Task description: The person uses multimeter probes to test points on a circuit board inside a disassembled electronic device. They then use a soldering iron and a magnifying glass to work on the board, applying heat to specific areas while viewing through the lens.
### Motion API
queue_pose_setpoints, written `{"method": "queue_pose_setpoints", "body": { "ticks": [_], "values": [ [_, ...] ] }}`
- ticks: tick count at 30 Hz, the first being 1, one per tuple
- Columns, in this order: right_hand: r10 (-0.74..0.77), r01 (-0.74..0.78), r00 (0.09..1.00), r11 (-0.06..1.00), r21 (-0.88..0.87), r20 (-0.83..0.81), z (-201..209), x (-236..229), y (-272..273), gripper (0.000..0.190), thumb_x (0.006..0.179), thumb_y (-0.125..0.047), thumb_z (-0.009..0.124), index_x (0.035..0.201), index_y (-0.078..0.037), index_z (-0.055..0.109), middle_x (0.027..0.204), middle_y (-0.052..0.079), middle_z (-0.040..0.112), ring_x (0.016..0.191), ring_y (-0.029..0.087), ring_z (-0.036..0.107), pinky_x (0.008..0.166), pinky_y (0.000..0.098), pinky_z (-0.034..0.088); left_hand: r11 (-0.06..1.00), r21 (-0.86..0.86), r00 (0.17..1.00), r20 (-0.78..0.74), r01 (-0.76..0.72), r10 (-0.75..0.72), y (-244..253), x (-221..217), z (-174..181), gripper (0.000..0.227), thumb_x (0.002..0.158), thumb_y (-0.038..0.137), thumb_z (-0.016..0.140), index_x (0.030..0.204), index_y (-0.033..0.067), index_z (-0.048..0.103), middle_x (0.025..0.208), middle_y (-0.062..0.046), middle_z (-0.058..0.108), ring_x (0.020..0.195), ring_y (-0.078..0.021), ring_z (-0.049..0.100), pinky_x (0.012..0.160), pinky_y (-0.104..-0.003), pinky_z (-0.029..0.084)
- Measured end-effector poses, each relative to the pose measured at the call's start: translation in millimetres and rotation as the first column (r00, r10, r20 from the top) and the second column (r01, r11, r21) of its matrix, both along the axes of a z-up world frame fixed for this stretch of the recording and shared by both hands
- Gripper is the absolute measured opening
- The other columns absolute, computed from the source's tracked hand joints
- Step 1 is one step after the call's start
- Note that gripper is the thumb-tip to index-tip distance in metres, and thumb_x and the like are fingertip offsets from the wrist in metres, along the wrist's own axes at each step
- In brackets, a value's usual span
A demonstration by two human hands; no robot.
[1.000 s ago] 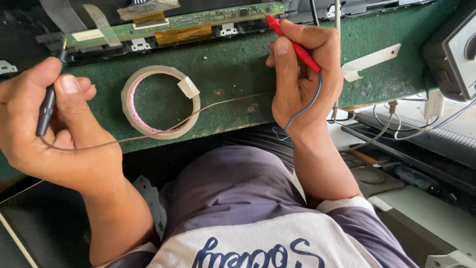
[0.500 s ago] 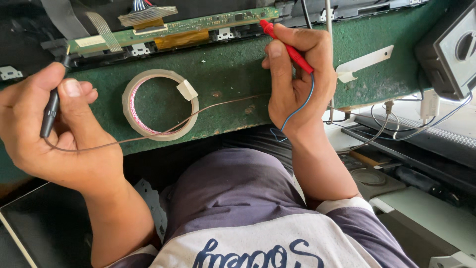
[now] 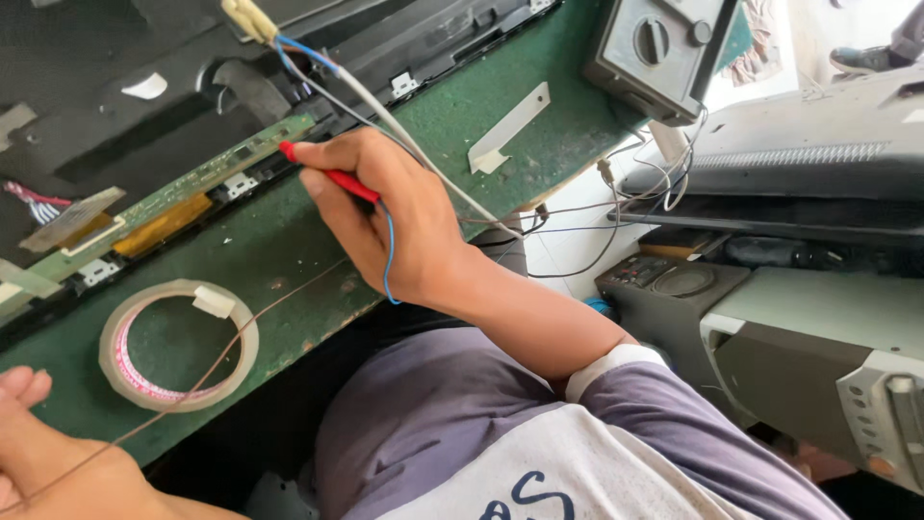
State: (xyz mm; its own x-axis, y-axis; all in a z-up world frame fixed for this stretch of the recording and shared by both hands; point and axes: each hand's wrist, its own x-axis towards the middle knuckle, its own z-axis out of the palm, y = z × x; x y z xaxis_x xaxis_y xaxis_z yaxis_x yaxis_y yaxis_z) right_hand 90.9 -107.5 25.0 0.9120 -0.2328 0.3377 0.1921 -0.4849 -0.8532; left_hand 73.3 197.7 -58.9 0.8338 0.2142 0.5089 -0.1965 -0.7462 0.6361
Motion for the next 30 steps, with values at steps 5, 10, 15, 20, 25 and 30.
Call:
{"method": "queue_pose_setpoints", "body": {
  "ticks": [5,10,15,20,25,30],
  "values": [
    [-0.015,0.017,0.998,1.0,-0.024,0.067,-9,3,0,0.01,0.112,-0.006,0.062,0.122,-0.006,0.06,0.121,0.006,0.075,0.101,0.023,0.078,0.089,0.0339,0.063,0.996,0.091,0.997,-0.076,0.027,-0.02,-7,-6,20,0.037,0.149,0.0,0.058,0.127,-0.0158,0.083,0.125,-0.022,0.087,0.12,-0.03,0.085,0.109,-0.039,0.063],
    [0.01,-0.007,0.99,1.0,-0.023,0.138,-14,5,-3,0.01,0.112,-0.004,0.061,0.121,-0.004,0.057,0.121,0.009,0.073,0.102,0.025,0.077,0.088,0.0352,0.063,0.976,0.215,0.996,-0.088,0.009,0.01,-20,-2,28,0.042,0.156,0.007,0.058,0.13,-0.014,0.083,0.126,-0.02,0.088,0.118,-0.029,0.084,0.109,-0.04,0.061],
    [0.029,-0.03,0.999,0.999,0.024,0.04,-3,4,-1,0.014,0.113,-0.009,0.059,0.124,-0.003,0.065,0.122,0.011,0.074,0.112,0.024,0.076,0.1,0.0348,0.059,0.963,-0.166,0.958,0.23,0.214,-0.173,-40,19,40,0.012,0.127,-0.022,0.059,0.136,-0.0248,0.051,0.126,-0.051,0.065,0.088,-0.0533,0.069,0.08,-0.056,0.066],
    [-0.005,0.004,0.999,1.0,0.023,0.044,0,5,9,0.014,0.113,-0.004,0.058,0.123,0.001,0.065,0.114,0.016,0.068,0.084,0.022,0.069,0.083,0.0315,0.056,0.967,-0.123,0.967,0.154,0.222,-0.203,-41,19,72,0.012,0.122,-0.014,0.058,0.13,-0.0215,0.062,0.123,-0.03,0.05,0.085,-0.0419,0.069,0.083,-0.048,0.069],
    [-0.04,0.036,0.997,0.996,0.076,0.06,-5,6,13,0.01,0.112,-0.005,0.055,0.118,0.003,0.058,0.113,0.021,0.065,0.089,0.024,0.071,0.076,0.0314,0.066,0.951,-0.206,0.967,0.15,0.233,-0.205,-40,19,73,0.012,0.122,-0.005,0.057,0.131,-0.0109,0.063,0.123,-0.024,0.051,0.089,-0.036,0.069,0.085,-0.046,0.071],
    [-0.028,0.021,0.993,0.998,0.063,0.113,-11,5,10,0.018,0.117,-0.014,0.054,0.122,0.003,0.056,0.117,0.018,0.06,0.095,0.028,0.073,0.077,0.0322,0.062,0.943,-0.278,0.983,0.079,0.182,-0.166,-41,17,77,0.011,0.122,-0.003,0.06,0.131,-0.0059,0.066,0.122,-0.019,0.052,0.091,-0.0293,0.071,0.08,-0.036,0.067]
  ]
}}
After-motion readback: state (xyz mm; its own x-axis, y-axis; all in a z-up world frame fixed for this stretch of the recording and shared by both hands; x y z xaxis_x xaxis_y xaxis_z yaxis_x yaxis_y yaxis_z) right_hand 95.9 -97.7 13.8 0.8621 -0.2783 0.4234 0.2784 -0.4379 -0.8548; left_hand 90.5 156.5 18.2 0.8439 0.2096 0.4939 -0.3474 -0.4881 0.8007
